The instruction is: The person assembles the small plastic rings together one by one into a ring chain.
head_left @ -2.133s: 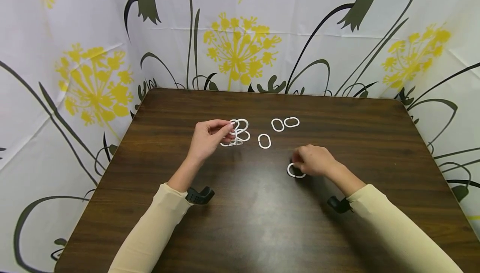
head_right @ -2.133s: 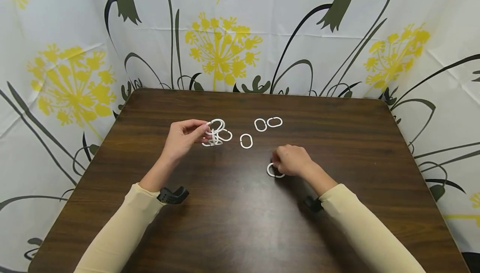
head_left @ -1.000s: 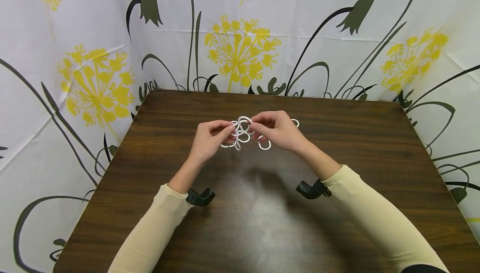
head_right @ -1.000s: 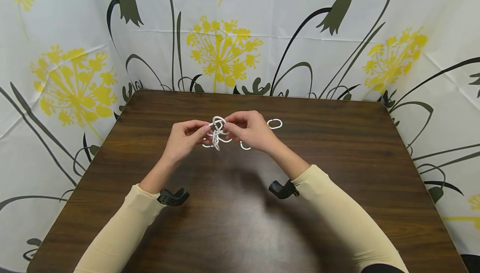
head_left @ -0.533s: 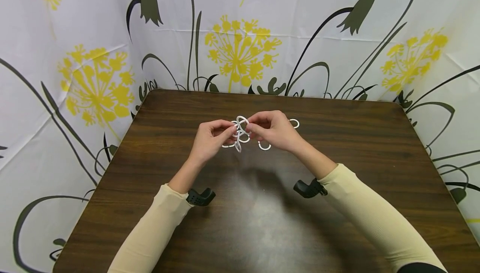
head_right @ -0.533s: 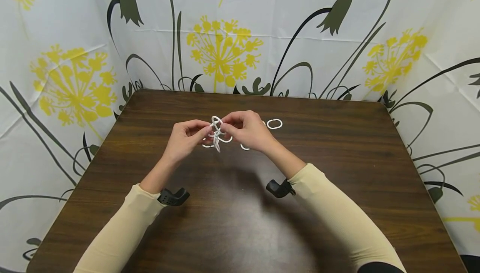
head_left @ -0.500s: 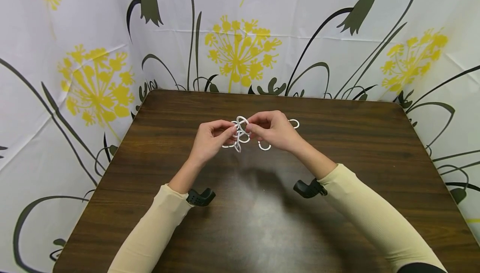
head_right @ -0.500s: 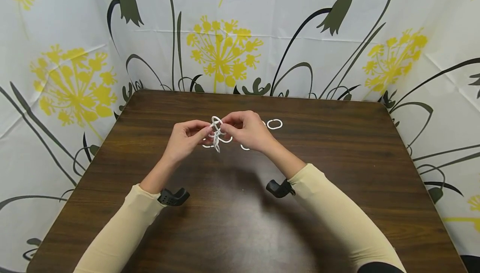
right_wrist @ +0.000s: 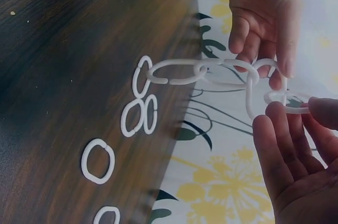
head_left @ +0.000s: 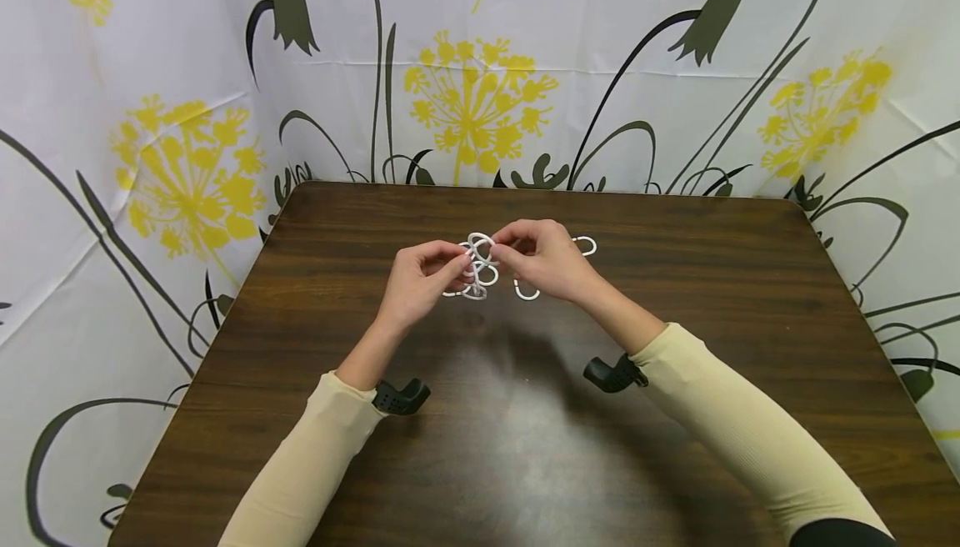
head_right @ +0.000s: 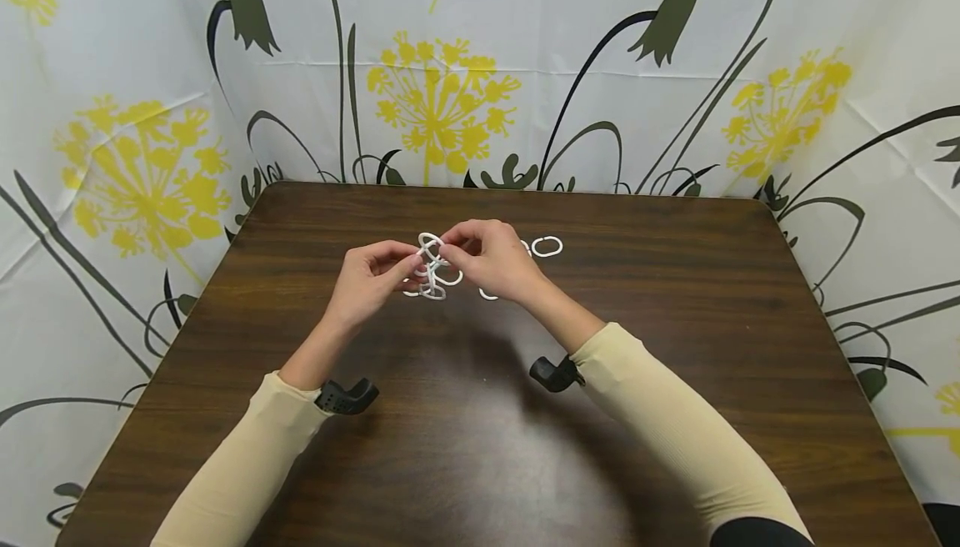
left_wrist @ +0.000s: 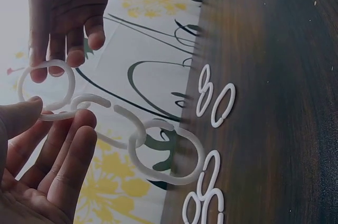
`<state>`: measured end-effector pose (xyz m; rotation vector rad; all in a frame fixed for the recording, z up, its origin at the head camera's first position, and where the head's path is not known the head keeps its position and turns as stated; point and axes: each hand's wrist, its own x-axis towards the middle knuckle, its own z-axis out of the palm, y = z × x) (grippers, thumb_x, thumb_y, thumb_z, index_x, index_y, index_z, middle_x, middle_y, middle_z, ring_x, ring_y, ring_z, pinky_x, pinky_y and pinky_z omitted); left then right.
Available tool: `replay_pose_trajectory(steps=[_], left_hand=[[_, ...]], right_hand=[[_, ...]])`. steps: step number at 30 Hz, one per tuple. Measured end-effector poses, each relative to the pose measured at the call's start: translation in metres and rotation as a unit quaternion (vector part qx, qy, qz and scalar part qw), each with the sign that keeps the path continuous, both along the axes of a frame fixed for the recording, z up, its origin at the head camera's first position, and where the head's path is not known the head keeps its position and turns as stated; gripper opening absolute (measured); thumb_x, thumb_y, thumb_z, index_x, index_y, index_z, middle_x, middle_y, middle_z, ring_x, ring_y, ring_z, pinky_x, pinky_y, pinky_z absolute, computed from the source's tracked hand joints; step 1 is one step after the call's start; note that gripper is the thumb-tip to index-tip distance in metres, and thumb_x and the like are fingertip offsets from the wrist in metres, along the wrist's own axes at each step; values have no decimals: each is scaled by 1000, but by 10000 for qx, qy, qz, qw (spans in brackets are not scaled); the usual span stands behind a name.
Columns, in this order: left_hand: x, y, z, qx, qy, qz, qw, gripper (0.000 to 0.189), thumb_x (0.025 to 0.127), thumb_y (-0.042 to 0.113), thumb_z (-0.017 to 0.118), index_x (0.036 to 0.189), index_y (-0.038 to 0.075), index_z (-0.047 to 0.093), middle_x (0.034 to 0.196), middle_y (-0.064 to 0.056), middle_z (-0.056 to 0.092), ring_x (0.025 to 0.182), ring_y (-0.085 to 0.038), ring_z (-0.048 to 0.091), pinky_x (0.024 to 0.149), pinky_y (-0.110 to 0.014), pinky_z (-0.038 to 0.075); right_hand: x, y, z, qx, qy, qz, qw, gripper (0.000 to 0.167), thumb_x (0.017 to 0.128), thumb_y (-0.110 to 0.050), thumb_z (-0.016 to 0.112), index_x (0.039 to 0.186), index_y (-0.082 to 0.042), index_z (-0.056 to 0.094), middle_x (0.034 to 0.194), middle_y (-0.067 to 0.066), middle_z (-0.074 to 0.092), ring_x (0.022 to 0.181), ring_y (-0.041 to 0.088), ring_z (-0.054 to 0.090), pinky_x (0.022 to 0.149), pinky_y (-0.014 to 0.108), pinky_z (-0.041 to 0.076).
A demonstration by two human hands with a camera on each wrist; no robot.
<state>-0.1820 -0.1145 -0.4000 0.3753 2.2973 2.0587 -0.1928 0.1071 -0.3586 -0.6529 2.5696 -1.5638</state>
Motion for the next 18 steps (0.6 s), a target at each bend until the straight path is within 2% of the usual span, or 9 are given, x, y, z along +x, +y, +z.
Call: replay_pose_trajectory(steps=[4,9,11,15,18], left_hand=[[0,2,0,10,21,-25,10000,23,103,1,69,117,-17,71,98,-25,76,77,-4,76,75,-28,68],[0,4,-1,11,6,-84,10000,25,103,1,70,117,-20,69,95,-20,77,76,-6,76,75,-30,68],[0,4,-1,20,6,-60,10000,23,103,0,70,116,-19,69,96,-24,77,76,-7,76,74,-28,68],[1,4,-1,65,-7,-24,10000,20,102,-2,69,115,-18,71,102,-37,73,77,-9,76,72,-25,67],[1,3,-2,25,-57,-9,10000,21,102,-3,69,116,-18,71,103,-37,73,77,-8,76,71,-25,67]], right_hand=[[1,0,-1,99,117,2,9999,15,100,-8,73,109,3,79,97,20,78,80,30,74,66,22,57],[2,-1,-4,375,457,-13,9982,14,100,-9,74,108,1,79,95,12,78,81,27,73,69,26,55],[2,-2,-4,416,555,-73,9976,13,100,-10,74,108,0,79,95,12,79,82,26,74,70,26,55],[1,-2,-4,305,577,-358,9972,13,100,-9,74,107,0,79,95,12,79,83,25,75,71,26,55],[1,-2,-5,163,496,-649,9965,13,98,-9,74,106,0,79,93,12,80,81,22,76,71,23,55]])
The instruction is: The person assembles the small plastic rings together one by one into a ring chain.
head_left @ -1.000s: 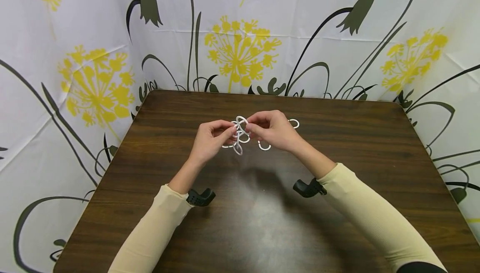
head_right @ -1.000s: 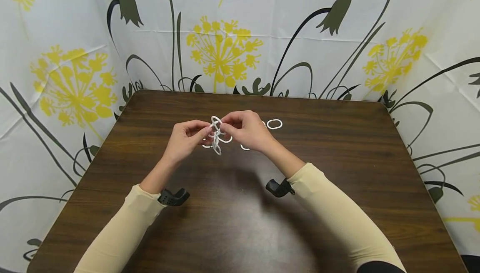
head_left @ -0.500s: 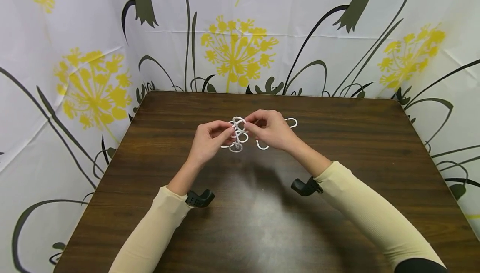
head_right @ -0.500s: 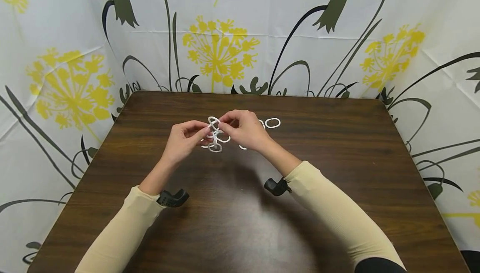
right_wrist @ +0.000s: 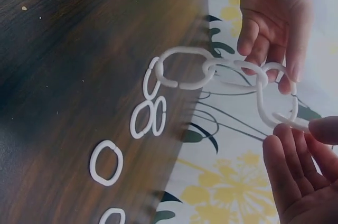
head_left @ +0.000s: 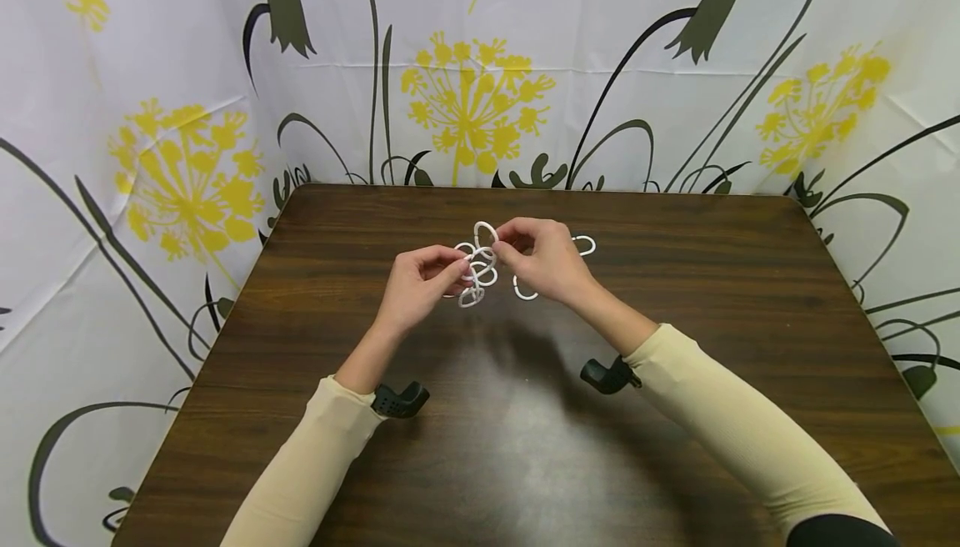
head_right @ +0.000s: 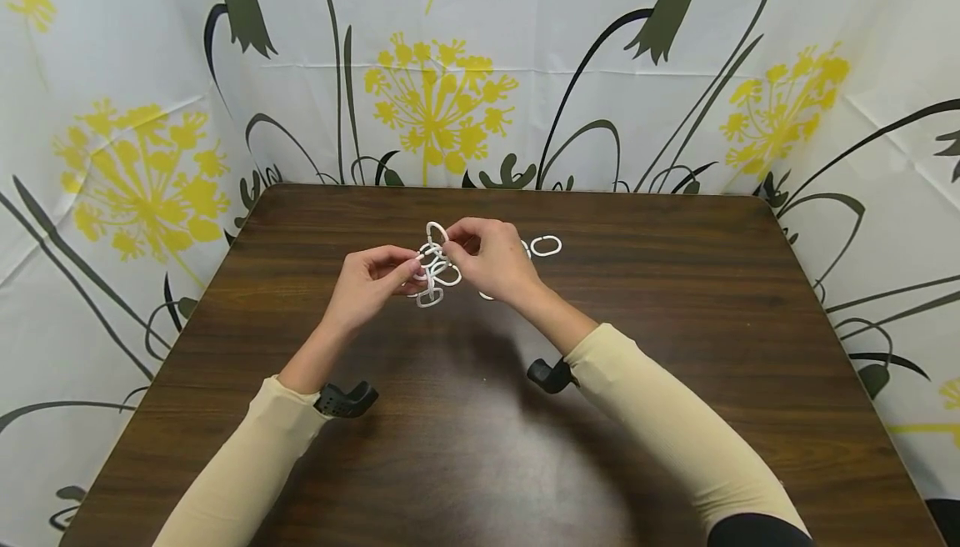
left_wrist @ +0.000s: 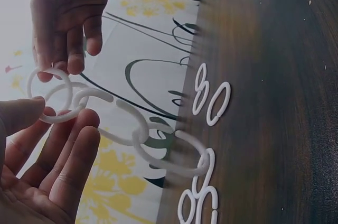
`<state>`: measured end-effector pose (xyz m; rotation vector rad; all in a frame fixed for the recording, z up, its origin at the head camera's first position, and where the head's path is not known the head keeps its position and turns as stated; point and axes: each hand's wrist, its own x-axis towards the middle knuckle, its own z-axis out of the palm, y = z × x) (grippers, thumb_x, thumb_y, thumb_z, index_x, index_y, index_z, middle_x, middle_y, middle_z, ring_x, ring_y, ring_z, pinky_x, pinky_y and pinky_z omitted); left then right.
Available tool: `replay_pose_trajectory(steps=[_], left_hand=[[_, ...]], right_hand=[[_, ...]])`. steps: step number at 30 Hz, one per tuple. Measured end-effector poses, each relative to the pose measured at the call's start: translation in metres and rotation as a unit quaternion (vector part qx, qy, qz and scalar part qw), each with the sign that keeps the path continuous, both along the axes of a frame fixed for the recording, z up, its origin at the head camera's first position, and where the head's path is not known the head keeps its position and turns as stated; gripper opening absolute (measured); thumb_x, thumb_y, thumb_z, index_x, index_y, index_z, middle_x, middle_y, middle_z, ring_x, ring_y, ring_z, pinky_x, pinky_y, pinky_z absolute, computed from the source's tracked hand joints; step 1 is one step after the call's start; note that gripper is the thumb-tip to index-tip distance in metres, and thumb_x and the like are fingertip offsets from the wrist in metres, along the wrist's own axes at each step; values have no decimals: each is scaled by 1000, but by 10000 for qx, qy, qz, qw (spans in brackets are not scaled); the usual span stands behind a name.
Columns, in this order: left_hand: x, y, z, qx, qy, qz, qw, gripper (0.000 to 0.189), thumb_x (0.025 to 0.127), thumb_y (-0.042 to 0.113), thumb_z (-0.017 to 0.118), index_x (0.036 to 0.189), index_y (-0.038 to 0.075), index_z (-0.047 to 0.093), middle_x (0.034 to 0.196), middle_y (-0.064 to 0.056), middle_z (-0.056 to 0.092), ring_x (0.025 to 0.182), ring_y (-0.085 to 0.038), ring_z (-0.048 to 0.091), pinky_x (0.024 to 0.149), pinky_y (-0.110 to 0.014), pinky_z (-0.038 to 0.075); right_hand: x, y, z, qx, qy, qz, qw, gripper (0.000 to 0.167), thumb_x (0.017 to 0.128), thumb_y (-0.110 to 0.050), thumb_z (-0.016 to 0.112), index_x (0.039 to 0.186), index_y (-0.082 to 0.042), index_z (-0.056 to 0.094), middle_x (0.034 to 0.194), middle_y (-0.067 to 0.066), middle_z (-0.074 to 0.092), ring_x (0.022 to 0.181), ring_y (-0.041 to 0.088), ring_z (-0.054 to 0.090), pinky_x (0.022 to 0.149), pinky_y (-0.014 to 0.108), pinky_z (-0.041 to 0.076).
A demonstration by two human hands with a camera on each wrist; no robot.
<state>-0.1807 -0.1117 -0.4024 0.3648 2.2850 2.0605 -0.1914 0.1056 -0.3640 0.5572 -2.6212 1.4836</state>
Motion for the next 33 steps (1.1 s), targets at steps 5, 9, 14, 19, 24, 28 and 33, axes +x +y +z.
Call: replay_pose_trajectory(steps=[5,9,14,19,24,28,33], left_hand=[[0,0,-1,-119,-47,48,9999,22,101,-2,69,118,-17,71,100,-27,76,76,-5,75,68,-23,66],[1,-2,-4,-203,7,43,9998,24,100,-2,71,119,-16,71,104,-30,76,77,-3,75,67,-20,64],[4,-7,-7,-332,114,6,9994,30,97,-5,73,126,-13,70,107,-36,74,77,-2,72,68,-19,62],[3,-8,-5,-173,167,76,9997,37,97,-4,74,133,-10,68,103,-21,77,82,-7,74,70,-21,64],[1,-4,-2,321,257,344,9986,29,102,-2,70,128,-14,69,94,5,76,80,-6,75,68,-21,64],[1,-2,0,633,338,456,9964,25,101,-5,68,122,-19,69,94,7,78,77,-3,75,66,-21,64],[1,-2,2,800,379,525,9947,25,101,-7,67,121,-22,68,90,12,78,76,-1,75,66,-21,65]], right_hand=[[-2,-1,-3,-531,-351,-232,9977,12,94,-6,72,101,2,77,91,18,80,77,24,77,66,20,58],[-4,-3,-4,-1154,-923,-175,9889,11,94,-2,70,101,5,74,94,21,79,80,28,80,69,28,66],[-3,-5,-2,-1425,-1249,45,9819,11,95,0,70,104,7,72,98,23,78,76,10,76,71,29,67],[-3,-10,-1,-1466,-1270,216,9808,11,96,1,72,104,8,73,98,26,78,81,24,80,74,39,69],[-4,-14,-1,-1490,-1318,307,9795,10,96,0,72,104,7,72,94,20,78,92,44,78,81,55,67],[-5,-14,-3,-1510,-1397,310,9781,11,97,0,71,106,8,72,97,23,78,92,43,78,75,42,69],[-8,-11,-8,-1428,-1377,427,9792,17,97,0,72,111,10,72,103,30,77,78,15,77,67,26,65]])
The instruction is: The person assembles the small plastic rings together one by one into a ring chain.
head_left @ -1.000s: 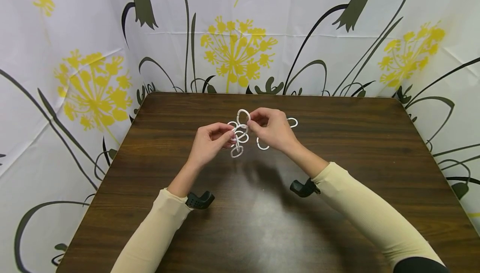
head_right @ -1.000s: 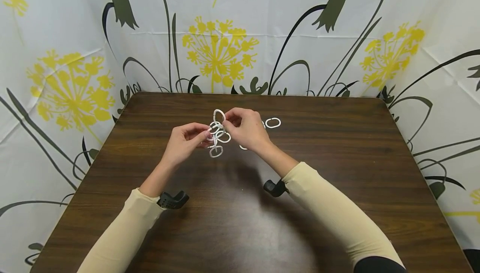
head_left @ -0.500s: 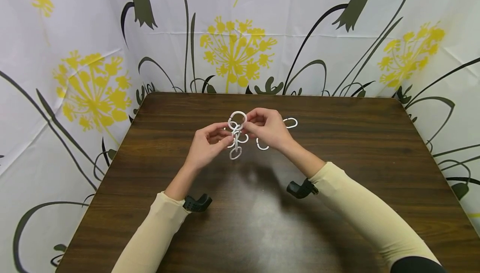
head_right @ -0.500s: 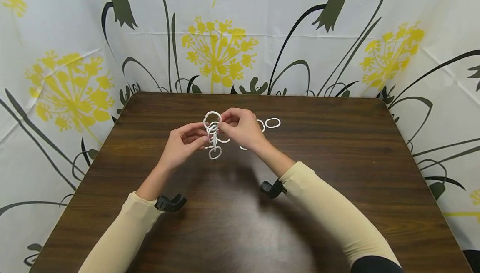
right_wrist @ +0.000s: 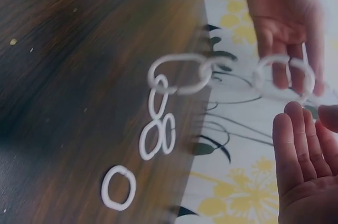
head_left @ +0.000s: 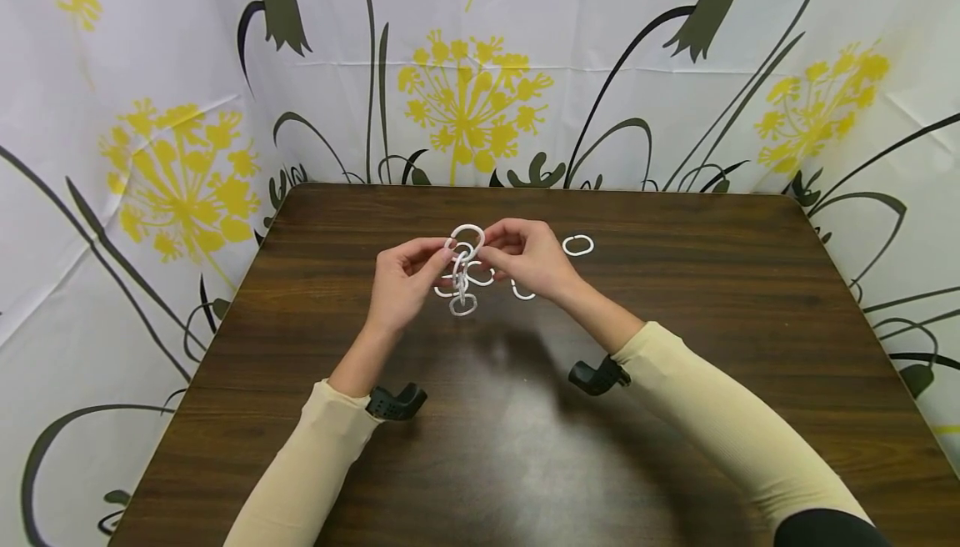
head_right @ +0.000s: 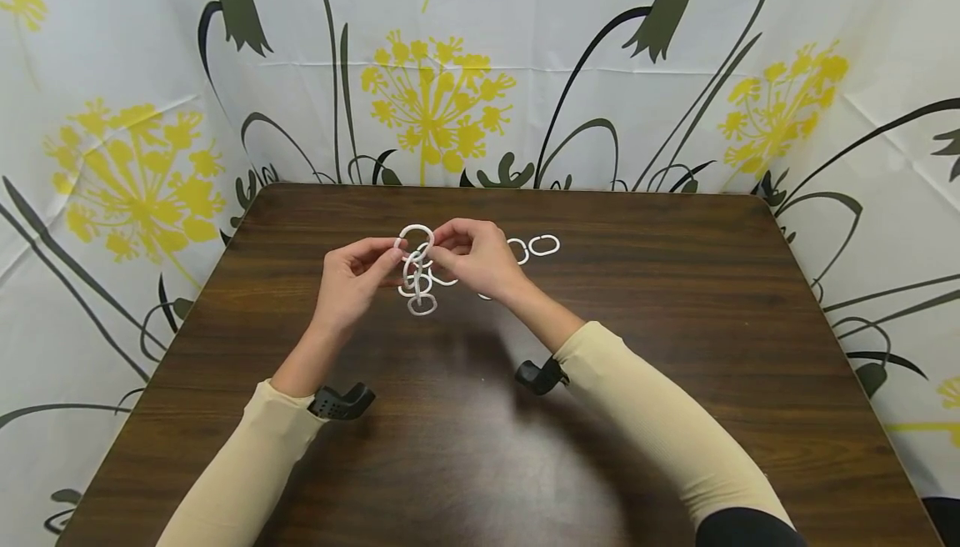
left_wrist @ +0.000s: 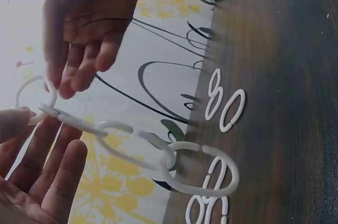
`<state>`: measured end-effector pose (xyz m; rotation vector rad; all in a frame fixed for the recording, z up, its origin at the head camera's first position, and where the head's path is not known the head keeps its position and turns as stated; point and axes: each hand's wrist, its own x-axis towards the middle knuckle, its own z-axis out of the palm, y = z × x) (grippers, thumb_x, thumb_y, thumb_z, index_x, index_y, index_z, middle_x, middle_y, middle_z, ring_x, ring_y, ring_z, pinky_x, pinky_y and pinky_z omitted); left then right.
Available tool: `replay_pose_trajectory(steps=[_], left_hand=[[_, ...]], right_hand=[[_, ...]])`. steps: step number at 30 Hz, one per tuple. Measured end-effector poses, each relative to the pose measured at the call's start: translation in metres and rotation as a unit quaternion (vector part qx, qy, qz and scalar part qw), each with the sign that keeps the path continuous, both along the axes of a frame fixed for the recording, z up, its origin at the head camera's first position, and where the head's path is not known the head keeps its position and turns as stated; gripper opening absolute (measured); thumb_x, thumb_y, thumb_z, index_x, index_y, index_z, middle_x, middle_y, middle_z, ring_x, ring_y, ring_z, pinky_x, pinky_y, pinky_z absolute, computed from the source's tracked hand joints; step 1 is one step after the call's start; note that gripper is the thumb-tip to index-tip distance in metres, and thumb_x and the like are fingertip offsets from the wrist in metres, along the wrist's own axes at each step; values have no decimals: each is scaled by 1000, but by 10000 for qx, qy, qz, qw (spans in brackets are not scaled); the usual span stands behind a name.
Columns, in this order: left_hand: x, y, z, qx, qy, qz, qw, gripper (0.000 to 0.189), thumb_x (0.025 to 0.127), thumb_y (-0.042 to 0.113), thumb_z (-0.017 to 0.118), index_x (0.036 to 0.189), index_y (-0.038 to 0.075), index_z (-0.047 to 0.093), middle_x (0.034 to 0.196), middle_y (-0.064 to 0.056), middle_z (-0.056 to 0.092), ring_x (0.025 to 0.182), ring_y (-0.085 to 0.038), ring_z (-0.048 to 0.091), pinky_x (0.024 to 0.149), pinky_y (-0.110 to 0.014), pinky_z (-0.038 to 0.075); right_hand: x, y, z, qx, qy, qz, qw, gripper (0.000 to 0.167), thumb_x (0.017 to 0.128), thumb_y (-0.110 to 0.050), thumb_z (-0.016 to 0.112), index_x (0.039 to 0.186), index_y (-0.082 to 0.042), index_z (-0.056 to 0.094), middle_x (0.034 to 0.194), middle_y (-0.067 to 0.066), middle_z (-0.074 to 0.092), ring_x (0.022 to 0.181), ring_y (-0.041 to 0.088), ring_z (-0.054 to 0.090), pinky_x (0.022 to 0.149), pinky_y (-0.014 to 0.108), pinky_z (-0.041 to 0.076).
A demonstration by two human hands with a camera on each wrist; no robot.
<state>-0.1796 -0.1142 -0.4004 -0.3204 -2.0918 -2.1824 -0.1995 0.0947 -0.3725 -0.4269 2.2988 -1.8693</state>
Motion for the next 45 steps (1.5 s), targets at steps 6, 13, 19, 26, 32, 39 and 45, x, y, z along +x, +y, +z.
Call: replay_pose_trajectory(steps=[6,13,19,26,32,39,45], left_hand=[[0,-3,1,61,-76,33,9999,25,102,-7,65,122,-24,65,90,19,78,75,-1,75,65,-19,63],[0,-4,0,66,-142,-28,9999,28,102,-7,66,122,-26,63,86,16,77,74,-3,76,66,-19,64],[0,-3,0,46,-144,-100,9998,25,102,-5,66,121,-23,66,86,14,77,75,-3,76,67,-22,65],[1,-3,0,-23,-176,-92,9998,24,102,-5,67,120,-22,67,88,6,79,75,-5,76,67,-22,65],[1,-1,2,-75,-176,-124,9997,24,102,-4,68,120,-21,68,85,9,77,75,-5,76,66,-22,65],[0,-2,1,-131,-122,-59,9998,23,102,-5,68,118,-20,70,87,0,79,72,-3,74,64,-20,64],[-1,-3,2,-193,-116,-114,9997,23,102,-5,67,118,-21,68,81,13,76,70,-1,73,64,-19,63]], right_hand=[[-9,14,-15,1309,600,-85,9895,15,97,-6,73,109,2,77,99,19,79,80,20,74,71,23,60],[-20,37,-46,3459,775,-391,9343,17,97,-15,70,107,-7,82,96,7,81,90,25,74,80,41,58],[-22,48,-74,4427,673,-357,8934,23,99,-33,76,106,-12,83,96,3,81,93,27,75,80,50,60],[-21,47,-90,4951,1113,-484,8603,28,96,-46,79,91,-19,85,92,8,81,88,35,78,71,55,62],[-20,44,-92,5045,1213,-606,8527,14,96,-32,80,101,-21,88,101,5,84,93,33,80,74,53,64],[-21,44,-96,4966,1280,-618,8563,8,94,-19,77,96,-18,85,96,3,81,89,27,77,76,50,64],[-21,45,-91,4728,908,-494,8751,9,97,-18,72,96,-14,79,90,4,76,83,26,72,74,48,61]])
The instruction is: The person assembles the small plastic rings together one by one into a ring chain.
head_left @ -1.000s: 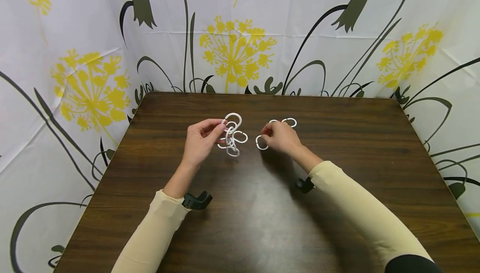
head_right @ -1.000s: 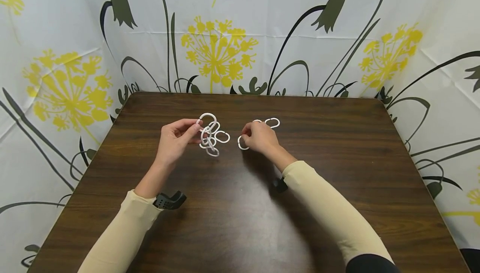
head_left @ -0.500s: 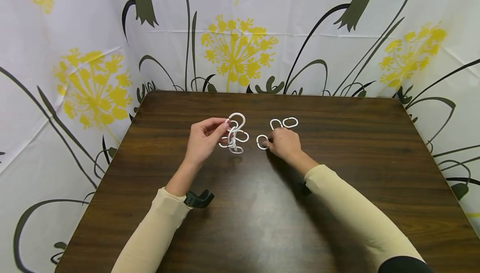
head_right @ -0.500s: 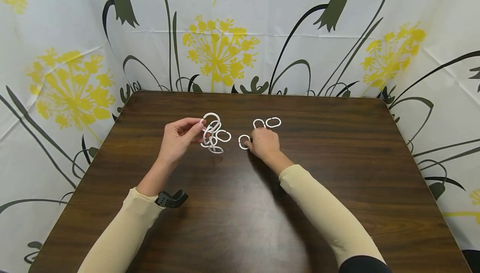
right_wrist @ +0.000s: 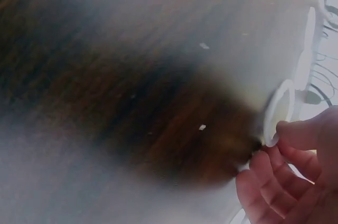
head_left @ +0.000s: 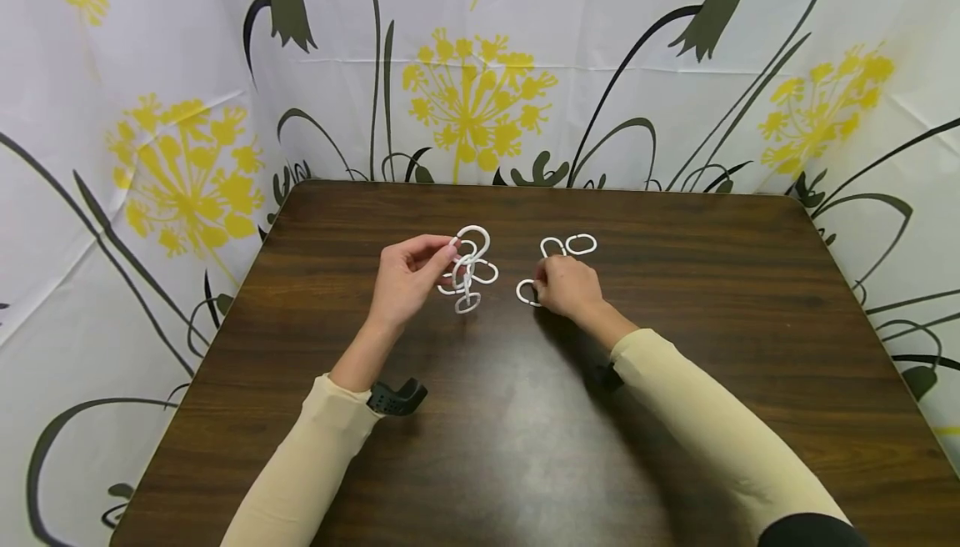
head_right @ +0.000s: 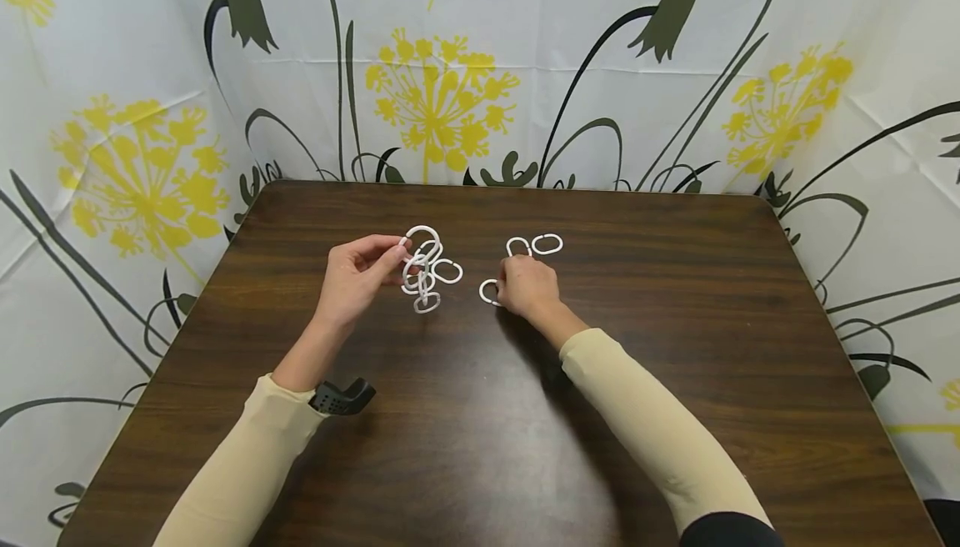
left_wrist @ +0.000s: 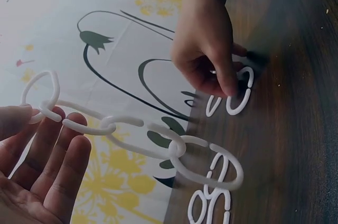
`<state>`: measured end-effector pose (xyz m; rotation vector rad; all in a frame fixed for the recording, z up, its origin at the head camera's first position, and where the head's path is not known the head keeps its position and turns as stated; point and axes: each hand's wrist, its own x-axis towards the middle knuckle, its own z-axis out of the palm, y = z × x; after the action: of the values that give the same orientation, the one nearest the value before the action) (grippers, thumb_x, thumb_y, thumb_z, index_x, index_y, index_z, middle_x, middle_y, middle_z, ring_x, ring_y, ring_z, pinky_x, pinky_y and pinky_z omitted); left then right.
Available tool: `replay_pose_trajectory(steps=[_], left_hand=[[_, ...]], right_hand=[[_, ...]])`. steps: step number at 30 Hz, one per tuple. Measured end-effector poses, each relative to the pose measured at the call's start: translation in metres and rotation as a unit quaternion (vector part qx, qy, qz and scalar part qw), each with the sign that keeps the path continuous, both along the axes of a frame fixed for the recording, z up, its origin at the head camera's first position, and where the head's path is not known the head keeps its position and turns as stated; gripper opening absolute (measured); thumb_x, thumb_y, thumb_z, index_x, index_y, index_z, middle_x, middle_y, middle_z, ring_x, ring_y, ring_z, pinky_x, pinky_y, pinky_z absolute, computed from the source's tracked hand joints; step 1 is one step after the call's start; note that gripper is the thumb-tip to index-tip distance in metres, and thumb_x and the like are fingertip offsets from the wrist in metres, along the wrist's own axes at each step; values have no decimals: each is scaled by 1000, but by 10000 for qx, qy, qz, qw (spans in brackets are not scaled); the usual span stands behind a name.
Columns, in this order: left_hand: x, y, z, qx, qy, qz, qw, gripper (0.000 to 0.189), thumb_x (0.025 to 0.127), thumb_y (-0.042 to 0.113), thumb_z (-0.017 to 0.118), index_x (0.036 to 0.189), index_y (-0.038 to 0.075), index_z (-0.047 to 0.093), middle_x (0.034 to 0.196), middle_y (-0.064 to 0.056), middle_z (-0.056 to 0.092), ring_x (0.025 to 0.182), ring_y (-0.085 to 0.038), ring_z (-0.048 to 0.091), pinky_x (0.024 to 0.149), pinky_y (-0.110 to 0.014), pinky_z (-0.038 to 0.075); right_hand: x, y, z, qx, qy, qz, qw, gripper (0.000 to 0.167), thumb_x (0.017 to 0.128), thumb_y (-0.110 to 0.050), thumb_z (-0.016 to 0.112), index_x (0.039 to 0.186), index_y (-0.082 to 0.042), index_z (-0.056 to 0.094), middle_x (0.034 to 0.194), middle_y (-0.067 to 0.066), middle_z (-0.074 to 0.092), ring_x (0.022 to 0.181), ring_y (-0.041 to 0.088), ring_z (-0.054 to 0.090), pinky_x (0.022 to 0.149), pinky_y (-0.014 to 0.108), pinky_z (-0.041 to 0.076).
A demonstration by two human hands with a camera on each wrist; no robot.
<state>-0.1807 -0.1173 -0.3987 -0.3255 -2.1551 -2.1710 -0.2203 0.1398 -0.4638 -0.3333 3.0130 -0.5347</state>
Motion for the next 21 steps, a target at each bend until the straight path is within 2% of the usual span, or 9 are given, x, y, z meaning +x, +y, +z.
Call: replay_pose_trajectory(steps=[5,10,15,18,21], left_hand=[[0,-1,1,-47,-26,-16,10000,24,102,-3,68,118,-21,68,80,15,76,71,-2,73,65,-19,63],[0,-1,2,-59,19,-109,9999,24,103,-3,67,119,-21,69,81,13,76,71,-1,73,65,-19,63],[1,-2,3,-82,66,-94,9999,23,103,-3,67,118,-21,69,79,15,76,69,-1,72,63,-18,62],[1,-2,2,-118,49,-94,9999,23,103,-3,67,118,-20,69,79,15,76,68,-1,72,63,-18,62],[1,-3,1,-164,35,-80,9998,23,103,-2,68,118,-19,70,78,15,75,69,-1,72,63,-18,62]], right_hand=[[1,4,11,-726,-377,-106,9966,11,97,-20,72,92,-12,77,86,3,75,83,25,69,76,46,58],[0,6,26,-1658,-443,52,9852,10,97,-13,74,95,-5,80,87,8,78,77,16,66,75,31,54],[3,5,47,-2670,-674,180,9612,18,99,-5,70,112,5,77,94,21,77,61,7,62,59,19,51],[5,4,60,-3159,-648,218,9463,21,101,-3,69,117,8,75,95,28,76,58,10,63,53,19,52],[9,3,75,-3597,-430,231,9318,20,103,-5,70,117,8,75,87,25,75,62,14,66,55,23,57]])
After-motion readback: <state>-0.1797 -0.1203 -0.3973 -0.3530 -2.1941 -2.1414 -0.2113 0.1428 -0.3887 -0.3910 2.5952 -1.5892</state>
